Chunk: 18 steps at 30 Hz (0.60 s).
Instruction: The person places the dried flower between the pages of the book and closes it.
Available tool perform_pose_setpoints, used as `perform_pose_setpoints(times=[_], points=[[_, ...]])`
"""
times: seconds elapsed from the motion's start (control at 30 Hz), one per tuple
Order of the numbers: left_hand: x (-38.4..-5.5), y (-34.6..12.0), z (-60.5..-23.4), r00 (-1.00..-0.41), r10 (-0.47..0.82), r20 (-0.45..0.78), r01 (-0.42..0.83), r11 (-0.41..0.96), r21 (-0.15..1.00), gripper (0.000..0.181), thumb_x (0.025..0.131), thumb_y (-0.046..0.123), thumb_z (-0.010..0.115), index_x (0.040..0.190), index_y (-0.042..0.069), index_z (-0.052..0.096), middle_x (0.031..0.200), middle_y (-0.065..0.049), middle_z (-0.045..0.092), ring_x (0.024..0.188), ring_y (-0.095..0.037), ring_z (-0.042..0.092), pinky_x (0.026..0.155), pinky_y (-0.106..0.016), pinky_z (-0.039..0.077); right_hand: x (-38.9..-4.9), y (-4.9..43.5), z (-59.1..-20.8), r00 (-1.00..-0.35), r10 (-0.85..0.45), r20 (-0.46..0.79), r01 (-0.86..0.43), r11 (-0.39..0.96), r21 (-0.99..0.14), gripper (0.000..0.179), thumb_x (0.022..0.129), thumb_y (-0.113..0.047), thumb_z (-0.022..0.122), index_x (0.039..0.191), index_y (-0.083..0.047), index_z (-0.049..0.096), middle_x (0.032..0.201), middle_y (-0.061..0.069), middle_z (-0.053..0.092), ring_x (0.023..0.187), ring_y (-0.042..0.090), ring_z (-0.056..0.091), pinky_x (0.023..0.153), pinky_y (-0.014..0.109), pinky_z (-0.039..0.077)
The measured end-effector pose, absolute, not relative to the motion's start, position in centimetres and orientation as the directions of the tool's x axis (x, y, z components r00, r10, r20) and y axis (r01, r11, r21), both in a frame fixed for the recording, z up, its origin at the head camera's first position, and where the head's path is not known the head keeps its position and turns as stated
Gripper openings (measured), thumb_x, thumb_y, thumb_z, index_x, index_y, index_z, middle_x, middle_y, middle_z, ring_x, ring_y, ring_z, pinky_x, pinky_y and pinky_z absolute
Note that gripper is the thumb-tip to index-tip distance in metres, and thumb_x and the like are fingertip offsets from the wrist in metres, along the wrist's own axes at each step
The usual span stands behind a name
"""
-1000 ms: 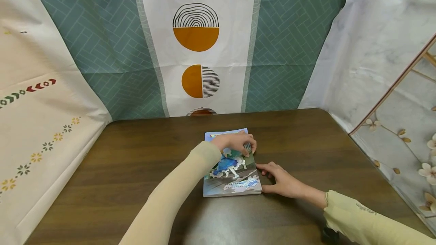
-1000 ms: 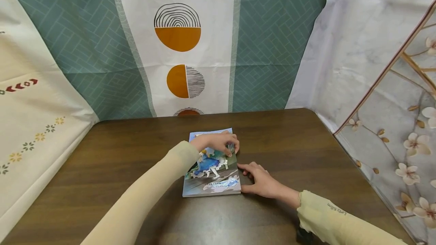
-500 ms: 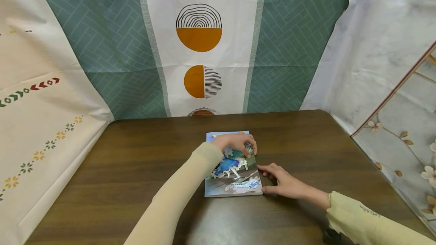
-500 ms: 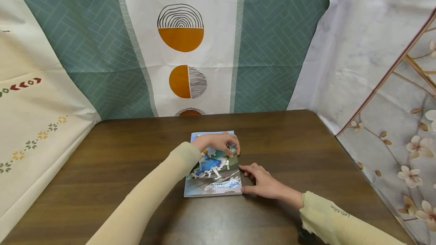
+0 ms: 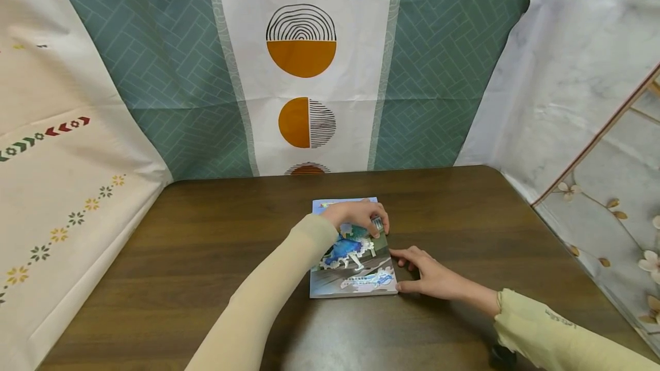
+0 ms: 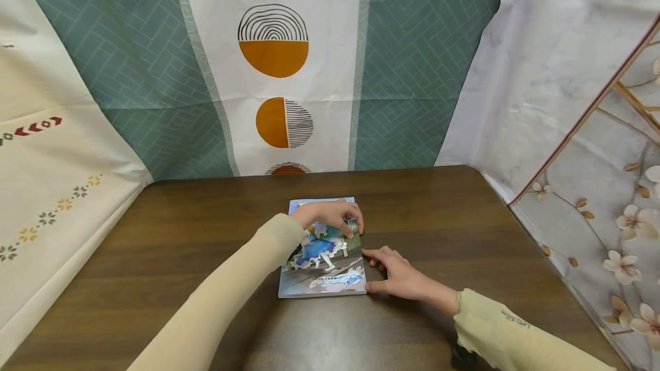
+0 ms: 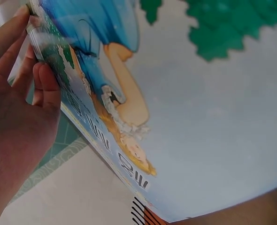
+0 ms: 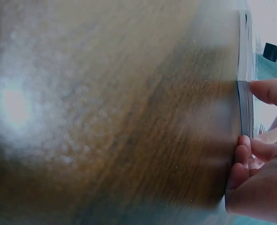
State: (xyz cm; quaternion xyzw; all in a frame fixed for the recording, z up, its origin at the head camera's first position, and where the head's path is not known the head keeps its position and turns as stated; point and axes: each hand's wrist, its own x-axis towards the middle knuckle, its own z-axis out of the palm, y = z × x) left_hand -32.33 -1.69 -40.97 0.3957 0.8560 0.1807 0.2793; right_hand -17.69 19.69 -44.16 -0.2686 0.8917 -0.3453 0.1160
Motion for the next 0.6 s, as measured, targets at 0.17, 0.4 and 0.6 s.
perform_pose_setpoints(times=[0.17,0.4,0.6], points=[[-32.1,-2.0,-41.0,-0.54,0.767,-0.347,0.545,0.633,0.55,0.014,0.094,0.018,0.068,0.105,0.026,0.072,0.134,0.001,0.049,0.124,-0.02,0.036,0.102,-0.039,0.04,-17.7,19.5,-44.1,-0.823,-0.567,-0.034,-0.399,0.62,-0.676,0.072,0.084,-0.034,0.076,0.142,-0.001,0.049,0.105,0.004,0.05,0.092,0.014,0.04,0.074,0.024,0.034],[-32.2,-1.9,-40.7,-0.523,0.792,-0.315,0.586,0.603,0.542,0.019,0.094,0.018,0.068,0.112,0.023,0.071,0.134,-0.001,0.05,0.118,-0.02,0.039,0.102,-0.037,0.038,-18.0,19.5,-43.9,-0.821,-0.569,-0.04,-0.398,0.622,-0.675,0.072,0.083,-0.033,0.076,0.141,-0.001,0.049,0.105,0.004,0.051,0.09,0.012,0.042,0.074,0.023,0.038],[-30.9,-3.5,-40.1,-0.567,0.812,-0.138,0.608,0.526,0.594,0.036,0.096,0.017,0.064,0.132,0.01,0.06,0.137,-0.008,0.052,0.124,-0.025,0.05,0.107,-0.039,0.043,-18.2,19.6,-42.3,-0.811,-0.584,-0.01,-0.451,0.636,-0.626,0.062,0.089,-0.031,0.073,0.139,-0.001,0.052,0.106,0.006,0.058,0.09,0.012,0.055,0.076,0.026,0.049]])
